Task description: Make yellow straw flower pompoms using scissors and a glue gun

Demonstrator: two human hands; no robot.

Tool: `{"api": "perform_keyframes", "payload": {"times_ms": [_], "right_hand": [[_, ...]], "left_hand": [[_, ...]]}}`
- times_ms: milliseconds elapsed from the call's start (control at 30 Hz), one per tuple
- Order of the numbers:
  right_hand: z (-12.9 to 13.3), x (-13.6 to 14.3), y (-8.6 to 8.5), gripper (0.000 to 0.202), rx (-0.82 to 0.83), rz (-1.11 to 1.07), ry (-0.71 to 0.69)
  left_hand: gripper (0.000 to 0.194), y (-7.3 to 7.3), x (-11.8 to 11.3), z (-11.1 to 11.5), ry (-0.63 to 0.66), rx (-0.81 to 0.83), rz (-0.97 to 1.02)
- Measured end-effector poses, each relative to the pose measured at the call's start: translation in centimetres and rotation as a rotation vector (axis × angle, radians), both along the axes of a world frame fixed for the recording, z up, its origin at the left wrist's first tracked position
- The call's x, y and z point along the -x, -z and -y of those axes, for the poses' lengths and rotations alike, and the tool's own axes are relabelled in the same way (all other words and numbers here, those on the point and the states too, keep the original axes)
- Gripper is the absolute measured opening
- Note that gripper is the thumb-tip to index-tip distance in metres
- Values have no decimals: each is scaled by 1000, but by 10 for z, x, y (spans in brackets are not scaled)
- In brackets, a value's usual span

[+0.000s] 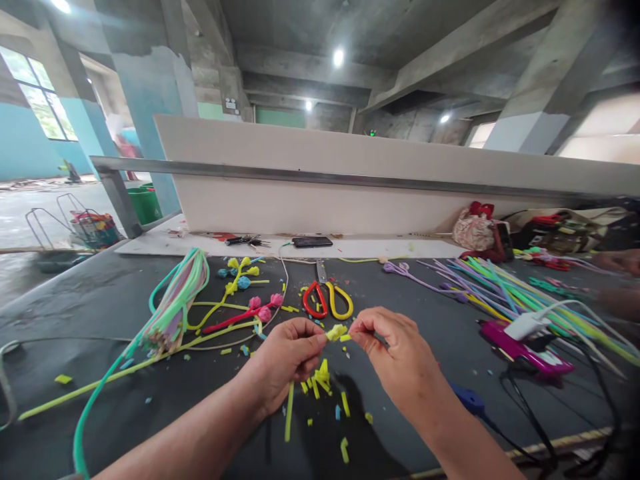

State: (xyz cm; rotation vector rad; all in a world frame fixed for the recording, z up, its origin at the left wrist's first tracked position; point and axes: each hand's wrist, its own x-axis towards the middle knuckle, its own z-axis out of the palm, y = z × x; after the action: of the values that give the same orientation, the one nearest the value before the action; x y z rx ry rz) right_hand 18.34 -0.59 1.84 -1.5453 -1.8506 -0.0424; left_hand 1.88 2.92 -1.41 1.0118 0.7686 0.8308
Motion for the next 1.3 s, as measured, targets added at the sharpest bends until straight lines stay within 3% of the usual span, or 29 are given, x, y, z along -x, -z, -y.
{"api": "perform_keyframes", "payload": {"times_ms": [733, 1300], "right_hand": [[-3, 6, 11, 14, -157, 9, 2], [-4, 12, 16, 12, -148, -92, -57]], "left_hand": [[25, 1, 0, 2, 41, -33, 5], [31, -1, -1, 0, -66, -100, -149]]}}
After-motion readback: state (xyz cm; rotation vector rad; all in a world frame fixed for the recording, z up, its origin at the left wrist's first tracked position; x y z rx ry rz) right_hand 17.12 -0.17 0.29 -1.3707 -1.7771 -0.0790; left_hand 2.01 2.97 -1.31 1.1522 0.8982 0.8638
